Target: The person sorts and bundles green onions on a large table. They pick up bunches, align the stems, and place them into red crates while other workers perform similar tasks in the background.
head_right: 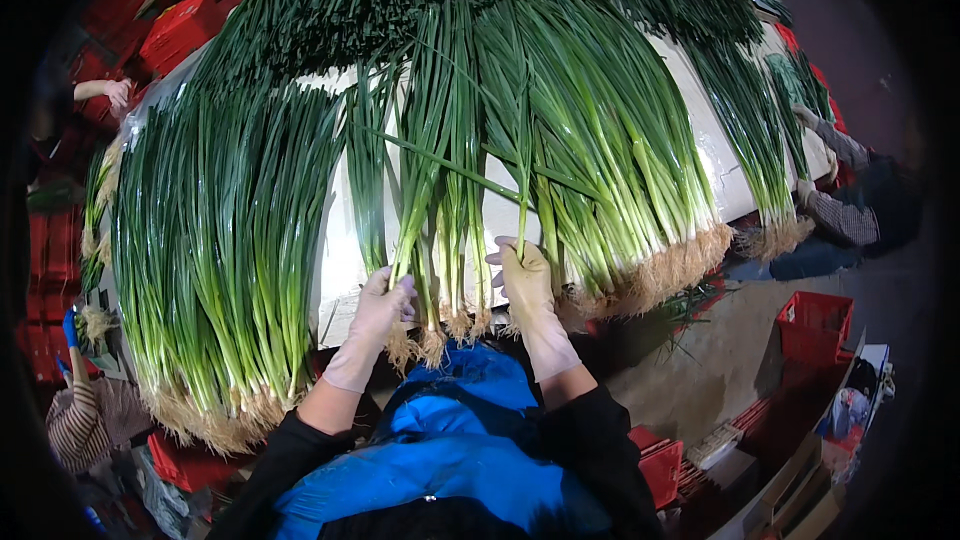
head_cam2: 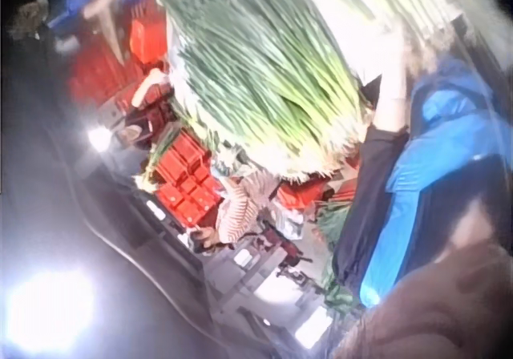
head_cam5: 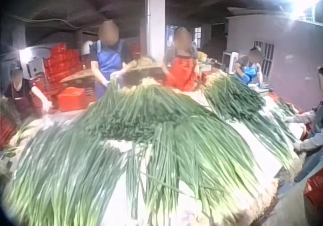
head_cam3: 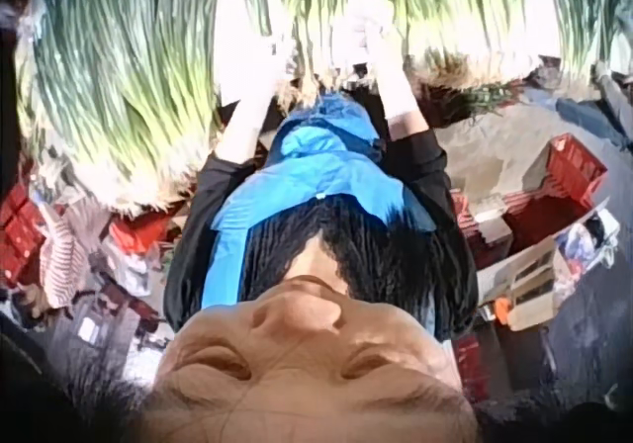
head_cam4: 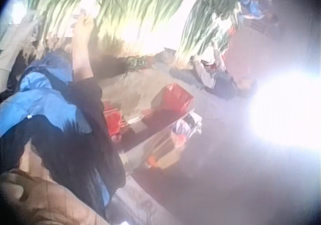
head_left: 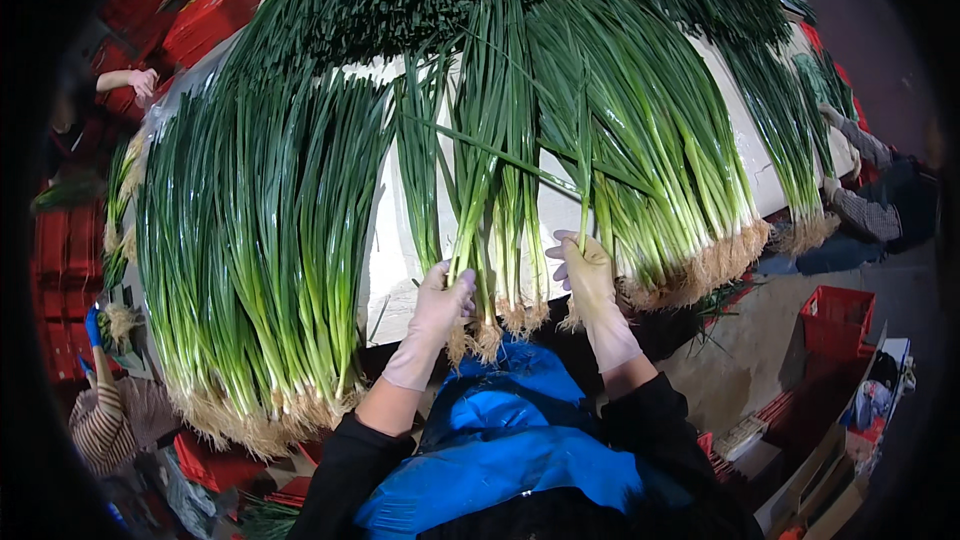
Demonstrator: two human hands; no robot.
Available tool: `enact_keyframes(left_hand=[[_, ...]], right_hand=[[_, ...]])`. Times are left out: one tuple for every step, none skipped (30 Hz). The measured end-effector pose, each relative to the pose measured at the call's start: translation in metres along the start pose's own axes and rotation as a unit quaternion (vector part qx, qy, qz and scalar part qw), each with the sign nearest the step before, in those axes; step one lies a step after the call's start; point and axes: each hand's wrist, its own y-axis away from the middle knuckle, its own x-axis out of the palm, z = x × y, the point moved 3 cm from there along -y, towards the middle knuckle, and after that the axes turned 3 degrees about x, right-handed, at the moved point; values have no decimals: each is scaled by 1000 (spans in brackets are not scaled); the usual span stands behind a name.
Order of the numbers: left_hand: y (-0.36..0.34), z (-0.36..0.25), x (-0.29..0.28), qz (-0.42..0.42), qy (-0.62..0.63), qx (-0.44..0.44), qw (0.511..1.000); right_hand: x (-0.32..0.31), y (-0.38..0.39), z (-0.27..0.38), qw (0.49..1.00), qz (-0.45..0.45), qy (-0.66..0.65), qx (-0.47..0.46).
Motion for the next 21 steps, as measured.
enact_keyframes(left_hand=[[-1,5,4,3,-16,2,1000],[-3,11,6,7,-32,5,999],[-4,12,6,12,-73,0,997],[-6,12,4,10,-125,48,991],[-8,14,2,8,-176,96,980],[-7,7,3,4,-228,147,963],[0,0,4,21,-200,116,973],[0,1,4,22,-208,120,970],[-2,5,2,25,-216,127,968],[-6,10,-1,27,-225,133,965],[-11,18,-5,14,-221,148,964],[-14,21,-7,18,-221,155,963],[-23,35,-13,13,-193,135,972],[-32,47,-15,11,-166,114,979],[-21,31,-7,20,-123,80,989],[-25,35,-12,21,-117,93,989],[-27,33,-14,-4,-150,128,980],[-26,29,-6,-26,-182,165,969],[1,-3,14,-24,-224,111,968],[28,-36,41,-16,-266,61,962],[-5,0,12,-97,-278,104,950]], right_hand=[[4,2,-2,1000,-5,13,7],[8,5,-2,1000,-10,20,-1],[12,7,1,1000,-14,26,-8],[14,10,3,999,-18,32,-16],[14,14,5,1000,-10,7,-16],[14,17,7,1000,-1,-11,-26],[12,21,9,999,9,-29,-37],[9,25,11,998,18,-46,-48],[5,33,15,997,17,-52,-55],[0,42,21,996,25,-65,-59],[-6,52,26,994,32,-78,-62],[-15,61,29,993,37,-89,-67],[-27,69,28,990,69,-116,-46],[-41,81,31,980,112,-163,-29],[-57,98,39,976,115,-186,-10],[-74,120,51,970,122,-210,8],[-98,137,55,977,100,-186,0],[-127,158,56,976,80,-199,-25],[-161,175,49,956,107,-266,-56],[-193,196,44,931,125,-329,-96],[-220,224,46,946,20,-311,-84]])
